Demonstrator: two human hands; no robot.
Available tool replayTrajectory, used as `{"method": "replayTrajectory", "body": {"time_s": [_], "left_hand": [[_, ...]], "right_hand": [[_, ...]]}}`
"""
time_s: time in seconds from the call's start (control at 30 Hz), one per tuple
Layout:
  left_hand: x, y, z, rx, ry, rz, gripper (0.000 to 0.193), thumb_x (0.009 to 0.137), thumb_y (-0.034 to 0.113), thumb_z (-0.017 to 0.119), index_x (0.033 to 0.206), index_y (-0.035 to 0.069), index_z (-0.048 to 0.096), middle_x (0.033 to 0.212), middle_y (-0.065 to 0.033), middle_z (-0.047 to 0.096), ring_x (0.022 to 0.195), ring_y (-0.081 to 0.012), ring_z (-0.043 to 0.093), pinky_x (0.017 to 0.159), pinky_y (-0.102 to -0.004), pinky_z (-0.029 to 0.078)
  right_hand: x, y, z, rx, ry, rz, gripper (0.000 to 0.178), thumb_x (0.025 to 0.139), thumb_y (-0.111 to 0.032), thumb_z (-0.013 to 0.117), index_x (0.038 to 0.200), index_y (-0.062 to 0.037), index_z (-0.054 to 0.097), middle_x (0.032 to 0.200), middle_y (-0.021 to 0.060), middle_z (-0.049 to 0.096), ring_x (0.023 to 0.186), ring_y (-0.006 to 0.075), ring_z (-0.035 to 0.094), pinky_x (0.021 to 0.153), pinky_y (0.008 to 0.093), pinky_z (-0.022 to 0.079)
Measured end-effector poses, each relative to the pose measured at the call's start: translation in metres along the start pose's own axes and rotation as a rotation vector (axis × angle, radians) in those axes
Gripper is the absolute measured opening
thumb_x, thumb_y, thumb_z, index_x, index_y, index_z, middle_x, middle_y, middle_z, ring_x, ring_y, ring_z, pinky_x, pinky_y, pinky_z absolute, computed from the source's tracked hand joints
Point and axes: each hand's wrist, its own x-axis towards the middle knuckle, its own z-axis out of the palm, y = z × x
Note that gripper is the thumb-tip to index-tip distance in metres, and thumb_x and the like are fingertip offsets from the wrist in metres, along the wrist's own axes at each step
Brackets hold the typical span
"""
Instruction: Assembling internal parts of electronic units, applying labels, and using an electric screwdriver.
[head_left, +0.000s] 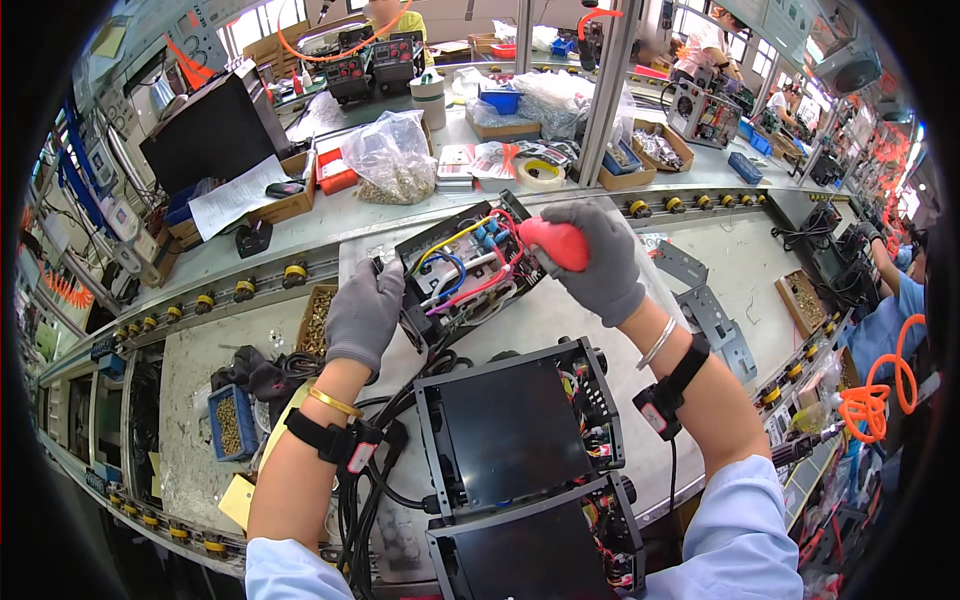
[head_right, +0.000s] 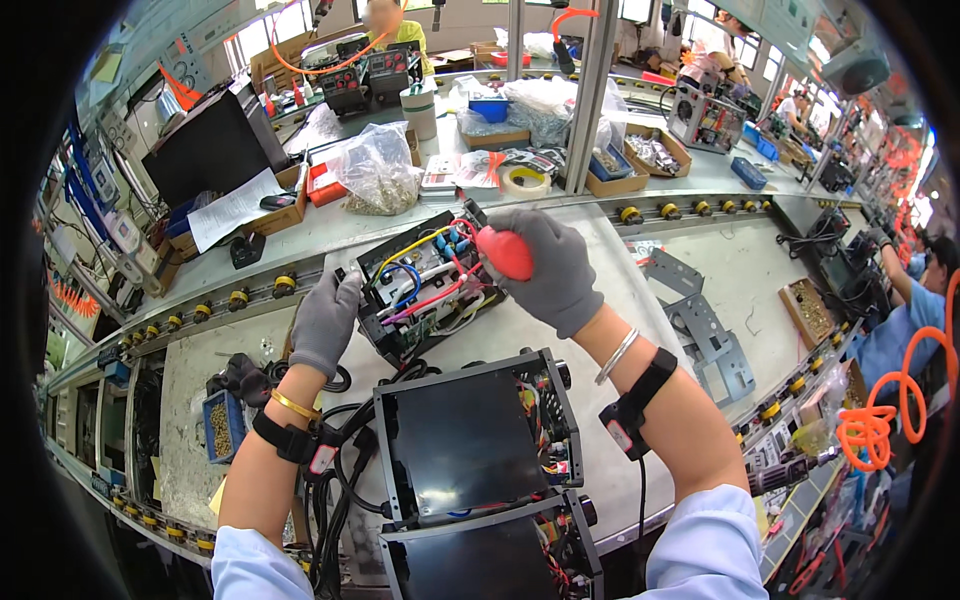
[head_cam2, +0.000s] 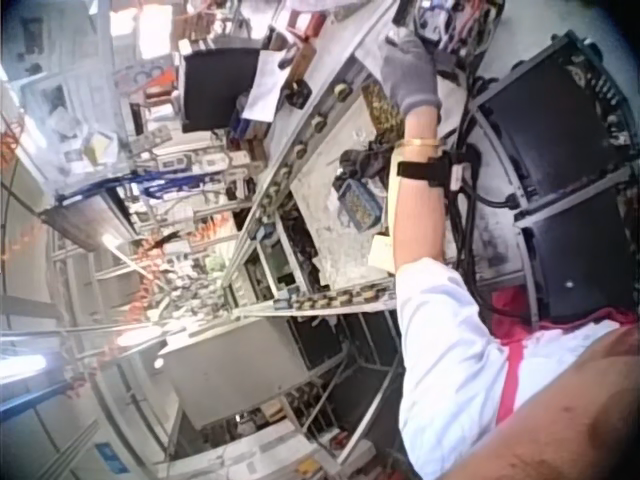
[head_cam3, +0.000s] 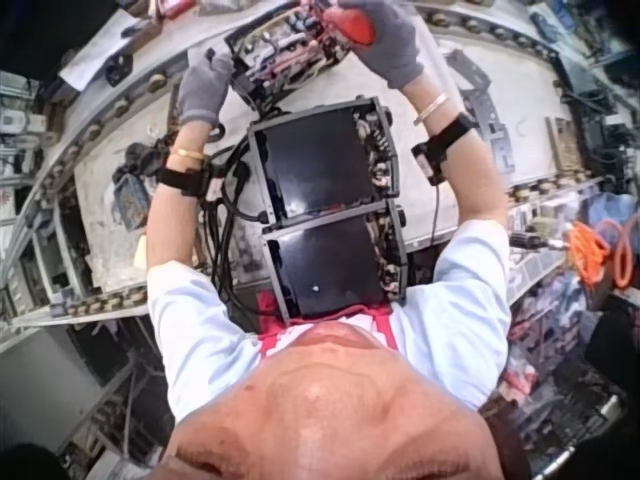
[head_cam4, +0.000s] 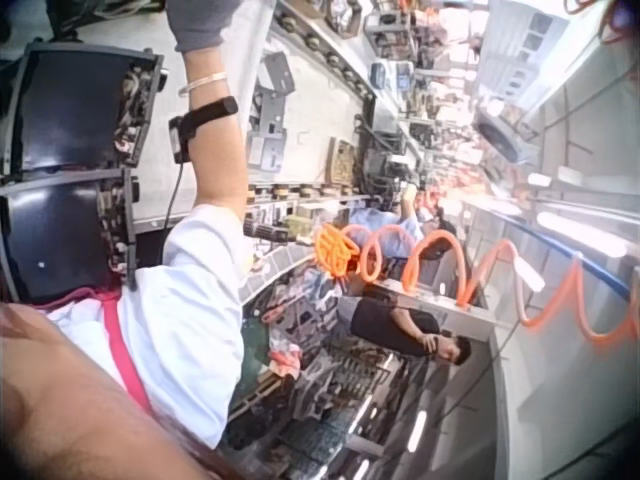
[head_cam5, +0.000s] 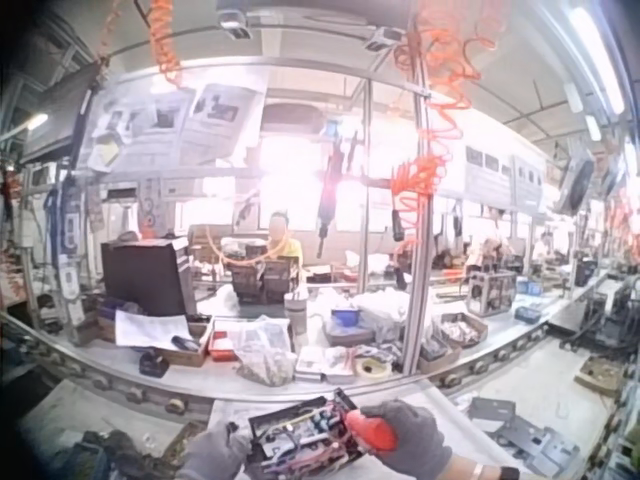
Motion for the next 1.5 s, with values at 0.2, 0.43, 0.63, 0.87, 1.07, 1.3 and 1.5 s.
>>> {"method": "replayTrajectory", "body": {"time_s": [0.2,0.43,0.63,0.87,1.07,1.3,1.5], "left_hand": [[0.004,-0.010,0.006,-0.002,0.027,0.021,0.054,0.094,0.052,0.042,0.102,0.001,0.058,0.086,-0.0280,0.064,0.085,-0.0457,0.062,0.076,-0.0509,0.048],[0.008,0.000,0.001,0.030,0.001,0.030,0.055,0.095,0.050,0.041,0.104,-0.002,0.058,0.091,-0.0291,0.063,0.089,-0.0455,0.061,0.078,-0.0506,0.048],[0.007,-0.002,0.000,0.007,-0.004,-0.003,0.055,0.095,0.049,0.041,0.105,-0.001,0.059,0.093,-0.0283,0.064,0.091,-0.0445,0.062,0.079,-0.0499,0.048],[0.005,0.001,0.000,0.010,0.007,0.009,0.054,0.095,0.049,0.042,0.102,-0.001,0.060,0.091,-0.0275,0.064,0.089,-0.0448,0.062,0.079,-0.0501,0.047],[0.015,-0.015,0.008,-0.011,0.033,0.014,0.053,0.094,0.049,0.043,0.099,-0.001,0.059,0.088,-0.0291,0.064,0.088,-0.0464,0.061,0.077,-0.0508,0.047],[0.019,-0.015,0.006,0.014,0.030,0.029,0.051,0.094,0.048,0.043,0.108,0.000,0.054,0.089,-0.0297,0.064,0.088,-0.0467,0.062,0.078,-0.0508,0.048],[0.017,-0.010,0.005,-0.023,-0.003,-0.009,0.051,0.094,0.048,0.044,0.111,0.000,0.051,0.088,-0.0290,0.064,0.089,-0.0459,0.062,0.078,-0.0503,0.048]], "right_hand": [[0.011,-0.005,0.005,-0.098,-0.034,-0.031,0.040,0.068,-0.010,0.077,0.101,-0.0122,0.056,0.095,0.0112,0.066,0.081,0.0342,0.066,0.067,0.0396,0.053],[0.024,-0.002,0.001,-0.061,-0.049,-0.001,0.038,0.072,-0.019,0.080,0.102,-0.0095,0.058,0.094,0.0126,0.067,0.085,0.0314,0.066,0.075,0.0379,0.053],[0.021,-0.006,-0.002,-0.044,-0.025,0.068,0.042,0.071,-0.018,0.081,0.105,-0.0086,0.059,0.095,0.0116,0.068,0.087,0.0286,0.068,0.076,0.0355,0.054],[0.006,-0.006,-0.004,-0.050,-0.023,0.050,0.043,0.071,-0.017,0.081,0.105,-0.0067,0.058,0.095,0.0115,0.067,0.086,0.0272,0.068,0.076,0.0354,0.054],[-0.003,-0.020,-0.031,-0.090,0.093,-0.004,0.037,0.072,-0.016,0.079,0.102,-0.0089,0.059,0.092,0.0089,0.066,0.079,0.0260,0.066,0.071,0.0348,0.054],[-0.035,-0.027,-0.043,-0.029,-0.008,0.065,0.039,0.070,-0.005,0.079,0.104,-0.0054,0.059,0.097,0.0110,0.067,0.088,0.0217,0.066,0.076,0.0321,0.053],[-0.043,-0.009,-0.014,-0.051,-0.008,-0.179,0.047,0.065,-0.005,0.079,0.107,-0.0076,0.057,0.098,0.0115,0.067,0.084,0.0298,0.066,0.071,0.0367,0.055]]}}
